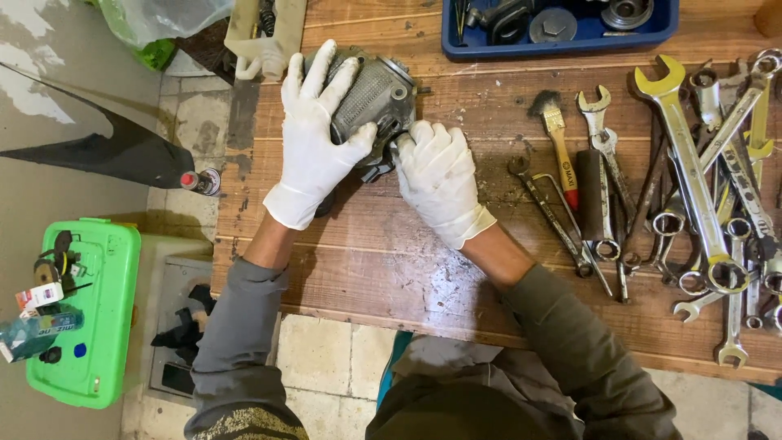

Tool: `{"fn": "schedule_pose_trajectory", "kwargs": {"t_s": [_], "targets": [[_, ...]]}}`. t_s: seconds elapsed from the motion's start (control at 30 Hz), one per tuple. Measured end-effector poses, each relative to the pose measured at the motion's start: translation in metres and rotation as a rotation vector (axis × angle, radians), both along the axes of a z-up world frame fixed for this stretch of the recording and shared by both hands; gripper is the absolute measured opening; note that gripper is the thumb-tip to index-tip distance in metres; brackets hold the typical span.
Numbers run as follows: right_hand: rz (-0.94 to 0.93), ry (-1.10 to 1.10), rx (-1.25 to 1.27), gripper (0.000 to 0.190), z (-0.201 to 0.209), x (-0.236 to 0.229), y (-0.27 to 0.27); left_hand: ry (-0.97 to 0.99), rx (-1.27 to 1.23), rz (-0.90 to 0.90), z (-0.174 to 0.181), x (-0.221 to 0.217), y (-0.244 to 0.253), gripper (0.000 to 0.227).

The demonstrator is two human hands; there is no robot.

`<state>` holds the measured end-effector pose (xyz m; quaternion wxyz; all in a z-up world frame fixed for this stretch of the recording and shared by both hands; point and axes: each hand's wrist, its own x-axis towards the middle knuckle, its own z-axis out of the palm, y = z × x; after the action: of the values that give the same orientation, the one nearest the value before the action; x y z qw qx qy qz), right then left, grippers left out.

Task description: The person assembles mechanical engine components on a wooden workbench. They handle a metal casing, insert a small cylindrical part, and use a brush to clean the interior of the casing. The person also picks up and places various engine parts and tools on the table.

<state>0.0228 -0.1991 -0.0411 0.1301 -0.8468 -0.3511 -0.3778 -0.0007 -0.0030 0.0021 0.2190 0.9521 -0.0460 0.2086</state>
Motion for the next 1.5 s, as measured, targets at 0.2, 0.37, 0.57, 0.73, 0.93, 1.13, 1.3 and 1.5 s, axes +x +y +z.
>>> {"fn": "schedule_pose_trajectory", "kwargs": {"t_s": [0.2,0.37,0.57,0.73,0.93,1.13,1.3,1.5], "targets": [[-0.177,0.137,-0.238,0.02,0.015,-0.012,-0.009,-0.043,0.023,-0.036,-0.001,0.001,0.002,0.069],[-0.07,0.621,-0.344,0.053,0.071,-0.035,-0.052,-0.052,0.059,-0.056,0.001,0.003,0.003,0.068],[-0.226,0.982,-0.6,0.028,0.081,-0.04,-0.134,-0.022,0.017,-0.043,0.001,0.001,0.004,0.07],[-0.02,0.538,0.013,0.023,0.059,-0.041,-0.238,-0.039,0.031,-0.066,0.001,0.0,0.005,0.071],[-0.635,0.77,-0.048,0.028,0.079,-0.038,-0.273,-0.051,0.052,-0.082,0.001,-0.001,0.004,0.068],[-0.476,0.826,-0.267,0.055,0.042,-0.045,-0.231,-0.062,0.052,-0.055,0.003,-0.001,0.002,0.068],[-0.644,0.502,-0.55,0.055,-0.009,-0.041,-0.219,-0.035,0.039,-0.036,0.004,-0.001,0.002,0.07],[-0.447,0.481,-0.178,0.021,0.002,-0.039,-0.225,-0.018,0.024,-0.031,-0.001,0.0,0.003,0.07]]}}
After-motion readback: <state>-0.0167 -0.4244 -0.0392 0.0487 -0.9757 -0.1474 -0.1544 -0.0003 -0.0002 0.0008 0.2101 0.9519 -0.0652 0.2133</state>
